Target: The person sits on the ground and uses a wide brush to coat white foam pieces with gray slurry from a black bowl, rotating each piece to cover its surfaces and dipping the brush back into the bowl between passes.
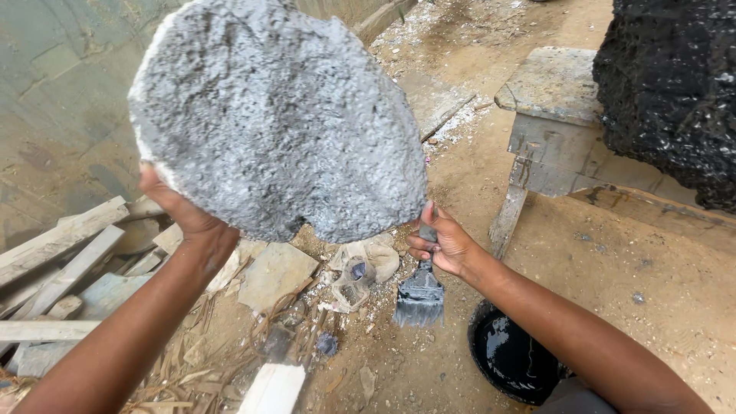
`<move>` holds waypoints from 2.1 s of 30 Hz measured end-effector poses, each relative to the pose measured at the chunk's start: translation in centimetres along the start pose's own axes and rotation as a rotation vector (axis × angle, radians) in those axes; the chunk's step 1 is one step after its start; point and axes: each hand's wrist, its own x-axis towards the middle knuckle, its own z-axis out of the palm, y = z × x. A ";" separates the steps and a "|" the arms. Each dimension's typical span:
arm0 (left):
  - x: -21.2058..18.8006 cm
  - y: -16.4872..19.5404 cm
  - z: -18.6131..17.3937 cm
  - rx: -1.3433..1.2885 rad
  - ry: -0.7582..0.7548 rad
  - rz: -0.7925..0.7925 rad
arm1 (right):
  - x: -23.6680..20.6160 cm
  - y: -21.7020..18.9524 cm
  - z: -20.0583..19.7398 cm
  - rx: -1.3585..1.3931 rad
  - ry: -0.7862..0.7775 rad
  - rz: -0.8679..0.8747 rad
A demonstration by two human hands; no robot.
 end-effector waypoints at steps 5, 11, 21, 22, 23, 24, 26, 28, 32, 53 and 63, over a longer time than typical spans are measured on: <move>0.7 -0.5 -0.5 0.334 0.251 -0.168 | 0.6 0.6 -2.5 0.054 0.032 -0.058; 1.7 2.9 -0.5 0.418 -0.178 -0.391 | -0.3 -1.5 -3.4 -0.110 0.173 -0.165; -2.6 4.1 -11.2 -0.751 -0.682 -1.035 | -3.1 -2.3 -6.6 -0.677 0.018 -0.177; -3.3 4.2 -12.3 -0.365 -0.510 -1.132 | -3.4 -2.6 -6.9 -0.734 -0.009 -0.164; -4.0 4.2 -13.1 0.020 -0.328 -1.211 | -3.7 -2.9 -7.1 -0.789 -0.033 -0.152; -4.5 4.3 -13.7 0.407 -0.142 -1.268 | -3.9 -3.4 -7.3 -0.830 -0.035 -0.127; -5.2 4.0 -14.2 0.303 -0.193 -1.247 | -4.2 -4.6 -7.6 -0.920 -0.030 -0.086; -5.7 3.4 -14.2 0.286 -0.171 -1.251 | -4.4 -6.1 -7.3 -1.021 -0.036 -0.051; -6.1 1.4 -13.6 0.223 -0.246 -1.181 | -5.2 -9.0 -4.5 -1.290 0.056 -0.018; -13.5 -2.0 -16.7 0.395 0.388 -1.142 | -9.8 -12.8 8.1 -1.506 0.268 -0.283; -6.1 2.9 -15.7 0.225 0.013 -0.422 | -21.1 -9.4 11.5 -1.723 0.717 0.133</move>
